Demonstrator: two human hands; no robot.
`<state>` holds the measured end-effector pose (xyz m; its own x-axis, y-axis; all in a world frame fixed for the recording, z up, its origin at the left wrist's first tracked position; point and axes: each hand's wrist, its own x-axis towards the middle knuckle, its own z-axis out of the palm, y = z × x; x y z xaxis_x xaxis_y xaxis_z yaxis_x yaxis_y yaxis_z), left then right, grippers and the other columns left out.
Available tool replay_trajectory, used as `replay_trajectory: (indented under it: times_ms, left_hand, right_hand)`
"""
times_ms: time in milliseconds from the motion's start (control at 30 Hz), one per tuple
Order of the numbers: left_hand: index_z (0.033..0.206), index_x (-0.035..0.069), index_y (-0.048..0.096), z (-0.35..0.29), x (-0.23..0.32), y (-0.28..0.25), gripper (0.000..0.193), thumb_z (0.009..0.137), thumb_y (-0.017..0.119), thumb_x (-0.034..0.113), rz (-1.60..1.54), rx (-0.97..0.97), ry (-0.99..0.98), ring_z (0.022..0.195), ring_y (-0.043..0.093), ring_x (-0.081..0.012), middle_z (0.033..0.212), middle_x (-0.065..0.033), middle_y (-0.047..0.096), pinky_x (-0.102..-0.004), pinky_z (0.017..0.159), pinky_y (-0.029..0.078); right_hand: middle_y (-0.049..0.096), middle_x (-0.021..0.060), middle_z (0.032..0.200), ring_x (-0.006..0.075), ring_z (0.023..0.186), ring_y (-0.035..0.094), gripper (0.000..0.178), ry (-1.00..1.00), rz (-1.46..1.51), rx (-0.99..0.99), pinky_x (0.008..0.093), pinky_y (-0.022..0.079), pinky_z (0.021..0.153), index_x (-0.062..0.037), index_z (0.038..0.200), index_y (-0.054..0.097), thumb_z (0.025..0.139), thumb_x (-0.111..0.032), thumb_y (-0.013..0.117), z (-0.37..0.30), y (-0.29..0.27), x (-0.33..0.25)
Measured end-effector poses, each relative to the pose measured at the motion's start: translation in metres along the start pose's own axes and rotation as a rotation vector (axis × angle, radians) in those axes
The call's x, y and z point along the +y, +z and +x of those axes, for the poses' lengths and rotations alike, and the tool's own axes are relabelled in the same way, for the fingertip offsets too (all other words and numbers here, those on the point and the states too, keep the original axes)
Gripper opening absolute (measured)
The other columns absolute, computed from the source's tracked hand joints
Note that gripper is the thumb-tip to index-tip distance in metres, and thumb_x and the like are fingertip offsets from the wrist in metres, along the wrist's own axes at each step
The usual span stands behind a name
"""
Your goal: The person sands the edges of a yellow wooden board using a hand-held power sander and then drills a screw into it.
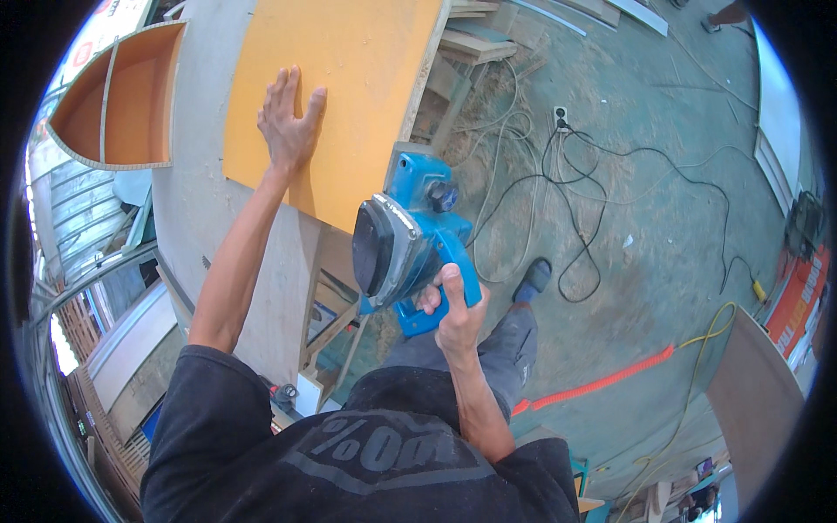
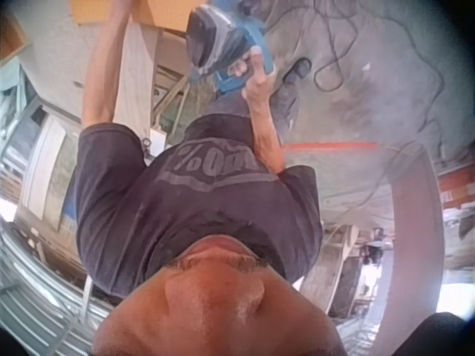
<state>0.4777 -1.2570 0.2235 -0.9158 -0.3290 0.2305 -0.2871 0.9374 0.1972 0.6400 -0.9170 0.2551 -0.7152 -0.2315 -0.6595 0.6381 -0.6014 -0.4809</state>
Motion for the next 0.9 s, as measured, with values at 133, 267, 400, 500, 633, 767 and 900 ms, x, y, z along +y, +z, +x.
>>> replay_trajectory:
  times_ms: [133, 267, 400, 500, 633, 767, 900]
  left_hand:
    - [0.156, 0.016, 0.047, -0.001, 0.001, -0.001, 0.081, 0.094, 0.057, 0.067, -0.001, -0.015, -0.008, 0.154, 0.026, -0.0387, 0.166, -0.0141, 0.036, -0.0642, 0.121, 0.011]
    - [0.155, 0.013, 0.048, -0.001, 0.001, -0.003, 0.075, 0.097, 0.059, 0.06, 0.062, 0.001, 0.021, 0.153, 0.031, -0.0392, 0.164, -0.0141, 0.04, -0.0595, 0.121, 0.018]
    - [0.155, 0.014, 0.048, -0.001, -0.001, -0.004, 0.075, 0.097, 0.06, 0.059, 0.062, -0.012, 0.025, 0.154, 0.029, -0.0381, 0.165, -0.0135, 0.039, -0.0584, 0.122, 0.016]
    - [0.156, 0.014, 0.047, 0.0, 0.0, -0.003, 0.077, 0.095, 0.062, 0.059, 0.018, -0.027, 0.013, 0.155, 0.026, -0.037, 0.165, -0.0137, 0.037, -0.0572, 0.122, 0.013]
    - [0.156, 0.015, 0.047, 0.0, -0.002, -0.003, 0.077, 0.095, 0.062, 0.059, 0.01, -0.034, 0.02, 0.155, 0.026, -0.0373, 0.165, -0.0129, 0.038, -0.0572, 0.122, 0.013]
    - [0.157, 0.015, 0.045, -0.003, -0.002, -0.005, 0.078, 0.095, 0.062, 0.059, 0.039, -0.054, 0.0, 0.155, 0.026, -0.0376, 0.166, -0.0117, 0.036, -0.0589, 0.122, 0.013]
    - [0.158, 0.015, 0.044, -0.003, -0.004, -0.005, 0.079, 0.095, 0.062, 0.06, 0.036, -0.063, 0.021, 0.155, 0.025, -0.0378, 0.167, -0.0114, 0.035, -0.0608, 0.121, 0.012]
  right_hand:
    - [0.052, 0.0035, 0.064, 0.014, 0.056, 0.052, 0.039, -0.002, 0.03, 0.003, 0.031, 0.045, 0.057, -0.0015, 0.09, 0.058, 0.104, -0.037, 0.063, 0.009, 0.005, -0.01]
    - [0.054, 0.004, 0.065, 0.0132, 0.056, 0.053, 0.038, -0.023, 0.068, 0.01, 0.0295, 0.044, 0.054, -0.0002, 0.087, 0.06, 0.103, -0.035, 0.067, 0.023, 0.012, -0.024]
    - [0.054, 0.0043, 0.065, 0.0132, 0.056, 0.053, 0.038, -0.029, 0.053, 0.008, 0.0296, 0.044, 0.053, -0.0005, 0.087, 0.06, 0.103, -0.035, 0.067, 0.038, 0.02, -0.041]
    - [0.054, 0.0044, 0.065, 0.0137, 0.056, 0.053, 0.038, -0.02, 0.058, 0.007, 0.0299, 0.043, 0.054, -0.0007, 0.088, 0.059, 0.102, -0.035, 0.067, 0.047, 0.02, -0.047]
    - [0.053, 0.0042, 0.064, 0.0138, 0.056, 0.053, 0.039, -0.03, 0.055, 0.005, 0.0305, 0.044, 0.055, -0.0009, 0.088, 0.059, 0.102, -0.037, 0.067, 0.056, 0.026, -0.058]
    - [0.053, 0.0041, 0.064, 0.0137, 0.056, 0.052, 0.04, -0.041, 0.032, -0.002, 0.0306, 0.044, 0.055, -0.0012, 0.088, 0.059, 0.102, -0.038, 0.067, 0.066, 0.029, -0.068]
    - [0.053, 0.0036, 0.064, 0.0138, 0.056, 0.052, 0.041, -0.045, 0.031, -0.009, 0.0303, 0.044, 0.055, -0.0018, 0.088, 0.059, 0.102, -0.039, 0.067, 0.077, 0.034, -0.08]
